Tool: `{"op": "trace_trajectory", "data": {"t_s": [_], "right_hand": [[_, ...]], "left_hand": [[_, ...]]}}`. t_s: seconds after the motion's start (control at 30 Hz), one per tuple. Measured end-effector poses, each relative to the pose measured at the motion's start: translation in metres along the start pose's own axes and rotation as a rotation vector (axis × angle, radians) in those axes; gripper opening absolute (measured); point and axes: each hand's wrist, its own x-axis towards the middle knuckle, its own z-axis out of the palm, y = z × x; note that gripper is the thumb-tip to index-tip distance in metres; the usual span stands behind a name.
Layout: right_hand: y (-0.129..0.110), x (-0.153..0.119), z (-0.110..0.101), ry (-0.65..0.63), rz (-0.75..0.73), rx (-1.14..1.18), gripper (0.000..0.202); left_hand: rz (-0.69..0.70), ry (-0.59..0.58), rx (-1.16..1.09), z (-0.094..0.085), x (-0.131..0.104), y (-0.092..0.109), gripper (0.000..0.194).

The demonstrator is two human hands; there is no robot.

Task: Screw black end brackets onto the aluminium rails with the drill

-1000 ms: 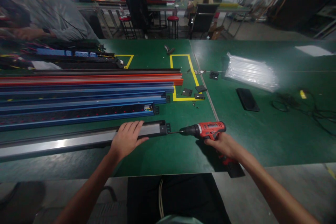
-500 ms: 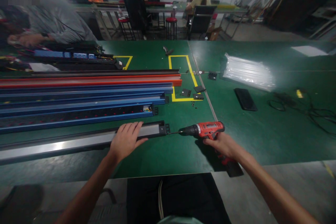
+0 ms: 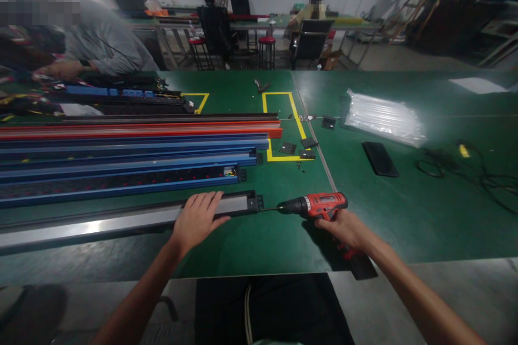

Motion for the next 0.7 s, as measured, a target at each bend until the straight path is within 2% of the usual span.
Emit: {"op": "trace_trajectory", "data": {"t_s": [0.23,0.5,0.7], "right_hand": [[-0.004,-0.003,0.0,-0.008,0.01,0.014,0.029],[0.008,0.004,0.003,-0.004,-0.043,0.031,0.031],[0.004,0.001,0.001,0.004,-0.013,0.014,0.032]], "left_hand": [[0.004,0.008,0.004,-0.002,0.001,0.0,0.073],[-0.017,0.024,-0.038,0.0,0.0,0.001,0.071],[-0.006,0.002,-0.023,0.001,0.0,0.0,0.073]]}}
